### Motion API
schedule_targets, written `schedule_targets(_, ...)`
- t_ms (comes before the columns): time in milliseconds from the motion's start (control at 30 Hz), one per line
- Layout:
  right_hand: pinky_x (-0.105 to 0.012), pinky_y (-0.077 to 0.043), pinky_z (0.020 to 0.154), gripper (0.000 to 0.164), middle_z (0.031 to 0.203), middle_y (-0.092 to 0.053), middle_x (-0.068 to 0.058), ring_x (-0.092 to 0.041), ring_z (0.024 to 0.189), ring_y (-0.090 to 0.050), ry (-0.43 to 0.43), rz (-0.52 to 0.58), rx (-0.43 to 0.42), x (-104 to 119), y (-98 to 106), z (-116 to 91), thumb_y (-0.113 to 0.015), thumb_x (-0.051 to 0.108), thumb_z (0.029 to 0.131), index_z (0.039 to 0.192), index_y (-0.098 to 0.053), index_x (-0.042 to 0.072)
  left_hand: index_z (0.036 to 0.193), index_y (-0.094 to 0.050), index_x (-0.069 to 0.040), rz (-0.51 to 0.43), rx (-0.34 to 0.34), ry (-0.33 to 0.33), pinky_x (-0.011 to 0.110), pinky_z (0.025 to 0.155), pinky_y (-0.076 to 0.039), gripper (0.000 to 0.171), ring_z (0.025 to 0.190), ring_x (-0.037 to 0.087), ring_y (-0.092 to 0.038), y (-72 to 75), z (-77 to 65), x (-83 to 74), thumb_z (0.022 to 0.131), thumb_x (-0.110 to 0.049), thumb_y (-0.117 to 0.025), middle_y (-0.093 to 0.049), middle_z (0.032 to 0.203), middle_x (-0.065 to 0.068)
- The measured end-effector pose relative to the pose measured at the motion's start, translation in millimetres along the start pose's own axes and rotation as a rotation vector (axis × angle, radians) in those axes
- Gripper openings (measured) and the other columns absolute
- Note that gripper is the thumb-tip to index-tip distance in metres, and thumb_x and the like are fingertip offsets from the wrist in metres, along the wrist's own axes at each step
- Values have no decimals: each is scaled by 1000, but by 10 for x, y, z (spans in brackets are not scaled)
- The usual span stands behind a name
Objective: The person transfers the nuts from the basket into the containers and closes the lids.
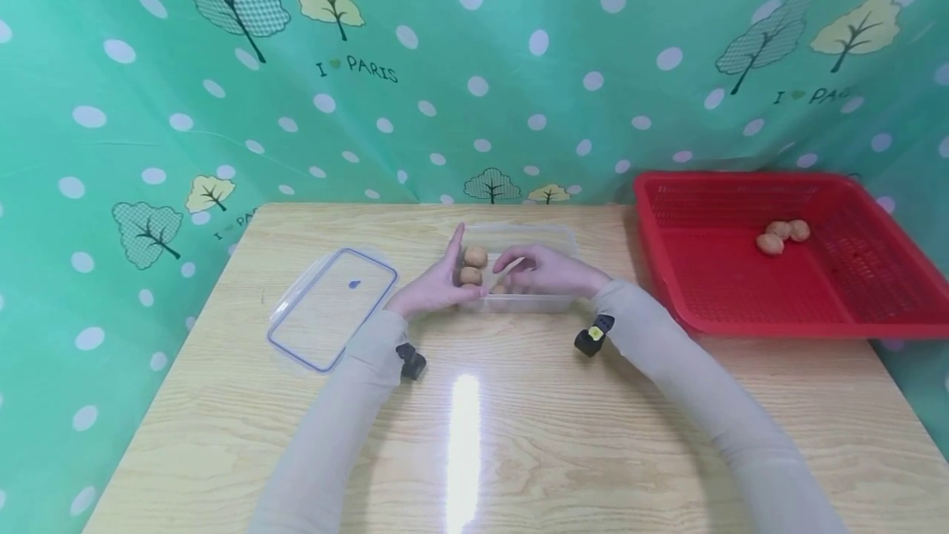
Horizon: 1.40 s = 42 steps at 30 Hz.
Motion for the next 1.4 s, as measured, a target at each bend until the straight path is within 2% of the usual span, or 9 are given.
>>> schedule_targets(133,-41,-50,89,27,123,-59,-14,-34,107,-60,30,-25,-50,44,54,-55,-56,2,94,120,-60,-3,150,26,-23,-5,0,1,51,114,-14,118,142,36,-15,-6,-9,3,84,-3,-71,14,158,20)
schedule_targets(267,-40,-51,90,24,122,-59,-20,-37,108,-60,35,43,-91,47,93,-140,-56,2,94,118,-61,-3,149,25,-29,-13,-15,-6,49,115,-14,119,141,33,-18,-15,-13,9,85,-4,-72,11,159,19)
schedule_targets(400,-39,-52,90,24,121,-56,-27,-40,107,-59,42,117,-115,35,130,-230,-55,1,94,117,-60,-5,150,24,-29,-25,-20,-13,48,115,-15,119,141,33,-21,-16,-9,3,84,-3,-71,10,159,19)
schedule_targets(500,-38,-52,90,24,120,-56,-29,-42,107,-59,55,120,-128,53,167,-284,-53,1,94,116,-60,-5,150,24,-29,-61,-17,-17,46,114,-19,119,138,33,-26,-22,-11,-11,84,-1,-71,9,159,18)
schedule_targets(700,-36,-52,88,25,118,-58,-26,-38,105,-60,49,68,-167,128,274,-402,-52,0,95,117,-60,-3,151,24,-28,-85,-12,-27,41,114,-21,119,136,30,-32,-30,-20,-29,84,-1,-71,7,160,18)
schedule_targets(900,-36,-52,88,22,116,-61,-14,-32,103,-61,65,-12,-175,274,368,-511,-54,1,94,115,-62,-1,150,24,-25,-86,-7,-42,40,115,-20,118,127,30,-38,-29,-29,-28,84,-1,-71,3,159,20)
schedule_targets(1000,-36,-52,88,21,113,-62,-11,-31,102,-62,81,-62,-180,358,417,-575,-56,1,94,113,-63,0,151,24,-26,-80,-12,-35,39,115,-19,119,128,29,-37,-23,-32,-25,84,-2,-71,5,159,19)
schedule_targets(1200,-33,-52,87,21,112,-64,-11,-30,101,-63,69,-127,-187,411,535,-674,-58,1,94,114,-63,0,150,24,-28,-58,-17,-26,39,115,-18,119,136,29,-30,-25,-39,-17,84,-3,-72,8,159,18)
schedule_targets(1400,-28,-53,85,23,113,-64,-13,-27,100,-64,65,-153,-219,443,674,-791,-60,1,93,115,-63,1,150,24,-28,-78,-13,-30,37,115,-20,119,128,28,-38,-32,-21,-10,84,-1,-71,4,159,19)
Point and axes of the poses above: each hand's wrist, its own z-axis towards the middle knuckle, its own y-axis out of the back of the hand, x = y × z, the point moved 6 cm from there along z, towards the middle knuckle
